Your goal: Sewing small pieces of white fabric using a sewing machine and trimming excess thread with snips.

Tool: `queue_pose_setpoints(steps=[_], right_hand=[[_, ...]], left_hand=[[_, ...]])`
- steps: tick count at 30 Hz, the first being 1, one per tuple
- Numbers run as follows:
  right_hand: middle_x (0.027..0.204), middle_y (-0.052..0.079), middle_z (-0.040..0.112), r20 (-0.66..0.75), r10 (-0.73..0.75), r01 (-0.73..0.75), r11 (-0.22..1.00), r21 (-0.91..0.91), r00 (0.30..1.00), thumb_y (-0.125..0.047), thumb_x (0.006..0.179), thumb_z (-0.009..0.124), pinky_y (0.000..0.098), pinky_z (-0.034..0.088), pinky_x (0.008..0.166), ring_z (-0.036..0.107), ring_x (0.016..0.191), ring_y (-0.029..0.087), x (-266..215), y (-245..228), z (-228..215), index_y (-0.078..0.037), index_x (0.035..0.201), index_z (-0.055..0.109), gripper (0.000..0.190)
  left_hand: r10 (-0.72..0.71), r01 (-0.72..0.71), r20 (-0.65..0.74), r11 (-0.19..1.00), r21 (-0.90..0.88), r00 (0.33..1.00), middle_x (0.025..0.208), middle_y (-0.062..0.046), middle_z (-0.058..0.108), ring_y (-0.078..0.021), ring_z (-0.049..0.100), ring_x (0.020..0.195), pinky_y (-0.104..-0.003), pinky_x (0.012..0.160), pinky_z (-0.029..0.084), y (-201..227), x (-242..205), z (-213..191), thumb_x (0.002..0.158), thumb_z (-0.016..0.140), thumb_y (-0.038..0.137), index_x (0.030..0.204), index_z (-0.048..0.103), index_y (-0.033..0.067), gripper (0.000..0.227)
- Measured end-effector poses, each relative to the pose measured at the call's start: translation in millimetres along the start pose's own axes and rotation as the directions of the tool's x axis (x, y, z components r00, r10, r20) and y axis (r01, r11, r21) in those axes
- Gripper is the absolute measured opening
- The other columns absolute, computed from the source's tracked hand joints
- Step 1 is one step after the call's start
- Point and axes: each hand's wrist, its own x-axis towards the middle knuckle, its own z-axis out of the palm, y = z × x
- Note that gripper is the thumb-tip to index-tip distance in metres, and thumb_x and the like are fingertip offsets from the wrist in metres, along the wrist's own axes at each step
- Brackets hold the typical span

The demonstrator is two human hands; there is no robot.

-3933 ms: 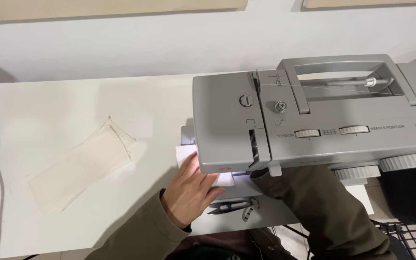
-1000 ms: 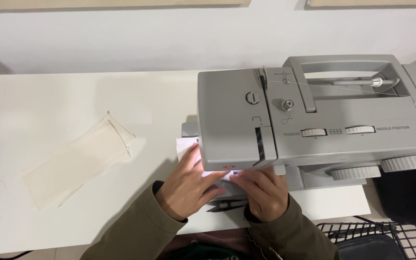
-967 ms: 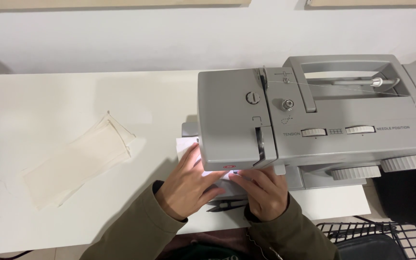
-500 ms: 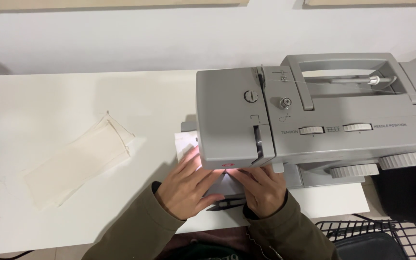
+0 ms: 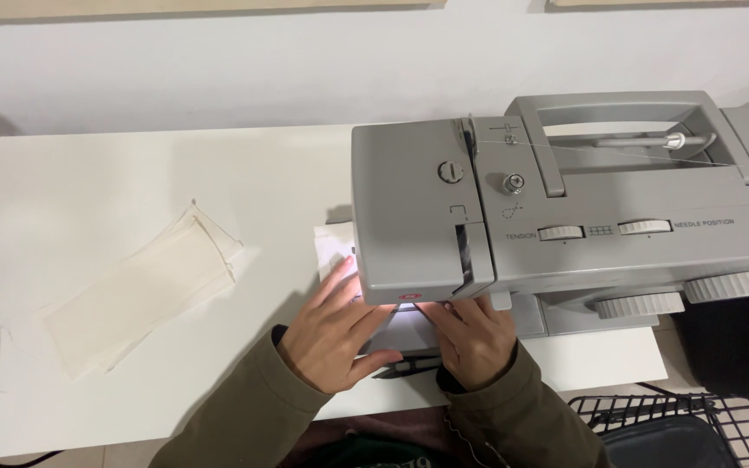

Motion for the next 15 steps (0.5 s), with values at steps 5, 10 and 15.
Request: queue_pose_setpoints(steps=[5, 10, 15], right_hand=[[0.101, 0.009, 0.069, 0.025, 0.023, -0.023, 1.000, -0.012, 0.999, 0.006, 0.065, 0.068, 0.0371, 0.052, 0.062, 0.067, 0.087, 0.029, -1, 2, 1, -0.007, 0.103, 0.077, 0.041], [0.105, 0.014, 0.070, 0.046, 0.054, -0.056, 0.998, 0.022, 0.997, 0.007, 0.062, 0.067, 0.0356, 0.049, 0.057, 0.068, 0.086, 0.030, 0, -2, -15, -0.004, 0.102, 0.077, 0.043], [0.113, 0.011, 0.061, -0.419, -0.002, -0.023, 0.998, -0.055, 0.908, 0.010, 0.082, 0.059, 0.0411, 0.052, 0.087, 0.059, 0.102, 0.031, -5, -11, -43, -0.002, 0.107, 0.065, 0.029]], left_hand=[[0.002, -0.003, -0.006, 0.999, -0.043, 1.000, 0.113, -0.020, 0.064, -0.0423, 0.051, 0.131, -0.066, 0.122, 0.024, -1, 4, -5, 0.083, 0.080, 0.044, 0.118, 0.064, -0.0011, 0.059], [0.019, -0.020, -0.034, 0.999, -0.041, 0.999, 0.120, -0.023, 0.063, -0.0431, 0.048, 0.136, -0.067, 0.122, 0.022, -5, 2, 1, 0.085, 0.079, 0.045, 0.123, 0.061, -0.0012, 0.063], [0.012, -0.013, -0.038, 0.999, -0.032, 0.999, 0.134, -0.025, 0.059, -0.0440, 0.045, 0.139, -0.066, 0.122, 0.018, -3, 6, -2, 0.085, 0.076, 0.046, 0.136, 0.058, 0.0015, 0.070]])
